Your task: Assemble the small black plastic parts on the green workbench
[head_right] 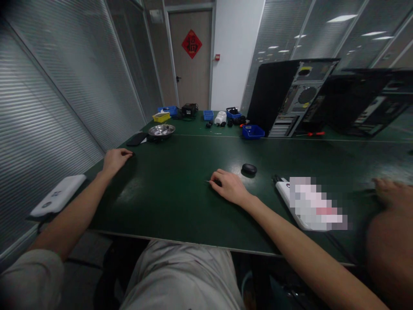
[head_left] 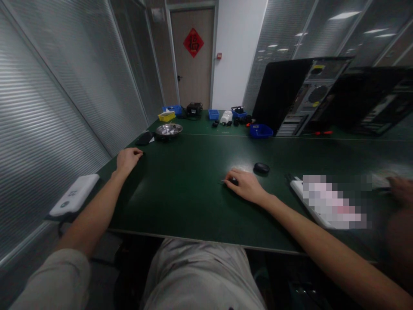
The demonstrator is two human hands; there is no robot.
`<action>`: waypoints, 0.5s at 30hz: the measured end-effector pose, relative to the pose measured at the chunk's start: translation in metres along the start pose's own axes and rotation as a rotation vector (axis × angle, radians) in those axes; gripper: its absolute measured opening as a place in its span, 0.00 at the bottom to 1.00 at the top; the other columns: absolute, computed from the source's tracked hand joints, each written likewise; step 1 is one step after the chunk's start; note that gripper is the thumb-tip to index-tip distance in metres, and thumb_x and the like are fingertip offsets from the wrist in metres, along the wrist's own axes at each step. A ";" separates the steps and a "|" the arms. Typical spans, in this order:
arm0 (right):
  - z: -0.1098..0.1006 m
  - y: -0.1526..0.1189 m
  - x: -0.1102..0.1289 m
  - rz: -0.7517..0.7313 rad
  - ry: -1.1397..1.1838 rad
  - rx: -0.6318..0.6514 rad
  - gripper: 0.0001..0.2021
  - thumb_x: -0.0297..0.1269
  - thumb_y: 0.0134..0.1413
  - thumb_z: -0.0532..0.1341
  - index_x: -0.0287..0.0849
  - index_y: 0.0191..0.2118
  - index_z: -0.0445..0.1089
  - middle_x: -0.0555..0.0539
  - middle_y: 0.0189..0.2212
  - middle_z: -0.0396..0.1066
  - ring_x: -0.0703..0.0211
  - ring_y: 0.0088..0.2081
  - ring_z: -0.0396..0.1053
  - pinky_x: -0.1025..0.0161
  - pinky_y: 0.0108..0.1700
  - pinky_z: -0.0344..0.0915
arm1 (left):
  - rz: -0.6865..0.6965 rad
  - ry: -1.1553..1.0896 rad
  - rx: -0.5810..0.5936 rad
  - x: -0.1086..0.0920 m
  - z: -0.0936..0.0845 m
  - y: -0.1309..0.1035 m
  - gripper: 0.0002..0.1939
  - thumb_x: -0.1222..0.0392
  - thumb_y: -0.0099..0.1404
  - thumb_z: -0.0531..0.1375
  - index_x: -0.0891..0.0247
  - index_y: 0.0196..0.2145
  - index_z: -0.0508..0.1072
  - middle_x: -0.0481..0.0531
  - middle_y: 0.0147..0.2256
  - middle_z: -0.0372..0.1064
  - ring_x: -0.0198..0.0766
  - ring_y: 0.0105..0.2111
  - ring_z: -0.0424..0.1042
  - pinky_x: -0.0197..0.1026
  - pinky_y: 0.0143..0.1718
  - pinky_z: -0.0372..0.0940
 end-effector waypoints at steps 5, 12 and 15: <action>0.001 -0.001 0.004 -0.009 0.024 -0.020 0.07 0.41 0.68 0.60 0.45 0.43 0.73 0.47 0.40 0.73 0.58 0.37 0.70 0.61 0.38 0.61 | 0.400 -0.375 0.124 -0.118 0.011 -0.044 0.11 0.55 0.69 0.63 0.61 0.44 0.83 0.56 0.47 0.79 0.45 0.47 0.76 0.45 0.54 0.66; 0.004 -0.002 0.019 -0.033 0.080 -0.002 0.08 0.42 0.68 0.58 0.45 0.43 0.72 0.48 0.38 0.73 0.59 0.34 0.69 0.61 0.37 0.60 | 0.864 -0.691 0.508 -0.256 0.047 -0.147 0.07 0.58 0.69 0.65 0.62 0.40 0.82 0.54 0.41 0.78 0.39 0.41 0.75 0.40 0.46 0.67; 0.005 -0.002 0.018 -0.030 0.066 0.003 0.07 0.42 0.67 0.59 0.45 0.41 0.72 0.48 0.38 0.73 0.58 0.34 0.69 0.61 0.37 0.59 | 0.748 -0.720 0.529 -0.258 0.057 -0.153 0.09 0.57 0.68 0.67 0.63 0.43 0.80 0.53 0.39 0.77 0.36 0.35 0.73 0.37 0.36 0.65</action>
Point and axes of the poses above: each hand's wrist, its own y-axis towards the middle knuckle, its own z-axis out of the palm, x = y × z, the point moved 4 cm from there along y, towards the middle knuckle
